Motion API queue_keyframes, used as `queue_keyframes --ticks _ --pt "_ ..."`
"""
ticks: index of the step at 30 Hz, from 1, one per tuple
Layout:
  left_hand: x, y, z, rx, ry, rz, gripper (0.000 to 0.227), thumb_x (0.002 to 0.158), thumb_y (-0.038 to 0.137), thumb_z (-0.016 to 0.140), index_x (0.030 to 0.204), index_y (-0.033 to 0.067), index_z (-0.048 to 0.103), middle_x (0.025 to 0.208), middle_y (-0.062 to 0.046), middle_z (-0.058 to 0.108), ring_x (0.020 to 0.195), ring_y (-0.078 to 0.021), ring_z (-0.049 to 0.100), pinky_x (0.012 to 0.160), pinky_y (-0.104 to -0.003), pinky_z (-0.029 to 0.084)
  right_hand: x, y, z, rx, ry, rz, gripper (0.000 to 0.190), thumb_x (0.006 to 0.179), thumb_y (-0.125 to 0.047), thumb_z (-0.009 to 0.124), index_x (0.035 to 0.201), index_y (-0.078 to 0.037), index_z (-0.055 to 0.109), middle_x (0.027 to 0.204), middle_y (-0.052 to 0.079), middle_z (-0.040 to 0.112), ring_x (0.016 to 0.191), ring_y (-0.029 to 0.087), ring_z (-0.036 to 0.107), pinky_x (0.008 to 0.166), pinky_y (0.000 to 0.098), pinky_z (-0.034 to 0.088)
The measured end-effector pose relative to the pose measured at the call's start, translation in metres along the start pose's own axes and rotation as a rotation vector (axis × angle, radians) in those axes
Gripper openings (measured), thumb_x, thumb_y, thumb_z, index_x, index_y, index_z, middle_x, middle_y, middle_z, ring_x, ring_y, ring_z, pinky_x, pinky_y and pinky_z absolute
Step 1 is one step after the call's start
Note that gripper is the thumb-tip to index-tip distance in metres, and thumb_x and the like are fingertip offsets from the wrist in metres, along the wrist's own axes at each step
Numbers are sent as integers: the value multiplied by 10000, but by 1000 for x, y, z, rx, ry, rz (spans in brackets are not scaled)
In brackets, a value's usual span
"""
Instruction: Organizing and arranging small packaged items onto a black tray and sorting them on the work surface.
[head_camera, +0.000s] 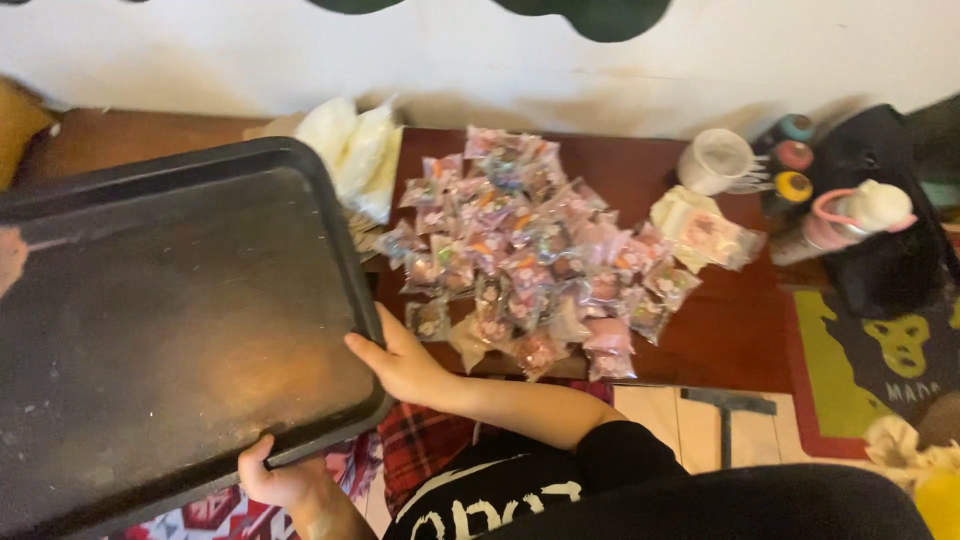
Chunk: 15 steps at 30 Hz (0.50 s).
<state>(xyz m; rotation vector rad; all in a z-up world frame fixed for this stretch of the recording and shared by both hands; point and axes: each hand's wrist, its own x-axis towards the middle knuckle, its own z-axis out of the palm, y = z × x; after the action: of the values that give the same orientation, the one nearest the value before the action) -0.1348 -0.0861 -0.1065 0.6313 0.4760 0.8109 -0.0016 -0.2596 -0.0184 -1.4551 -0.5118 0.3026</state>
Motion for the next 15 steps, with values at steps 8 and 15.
queue_keyframes --ticks 8,15 --pt "52 -23 -6 52 -71 -123 430 746 195 600 1133 12 639 1121 -131 635 1033 -284 612 976 -365 489 -49 -55 -148 -51 -322 -64 540 1052 -191 550 1513 -11 334 1320 197 592 1124 279 645 905 338 603" --pt "94 -20 -23 134 40 -235 315 758 156 625 1033 8 669 1072 -120 684 991 -292 619 970 -377 520 -70 -36 -261 -903 215 -38 327 980 -236 658 1301 -178 633 1301 57 703 1121 245 668 955 430 549"
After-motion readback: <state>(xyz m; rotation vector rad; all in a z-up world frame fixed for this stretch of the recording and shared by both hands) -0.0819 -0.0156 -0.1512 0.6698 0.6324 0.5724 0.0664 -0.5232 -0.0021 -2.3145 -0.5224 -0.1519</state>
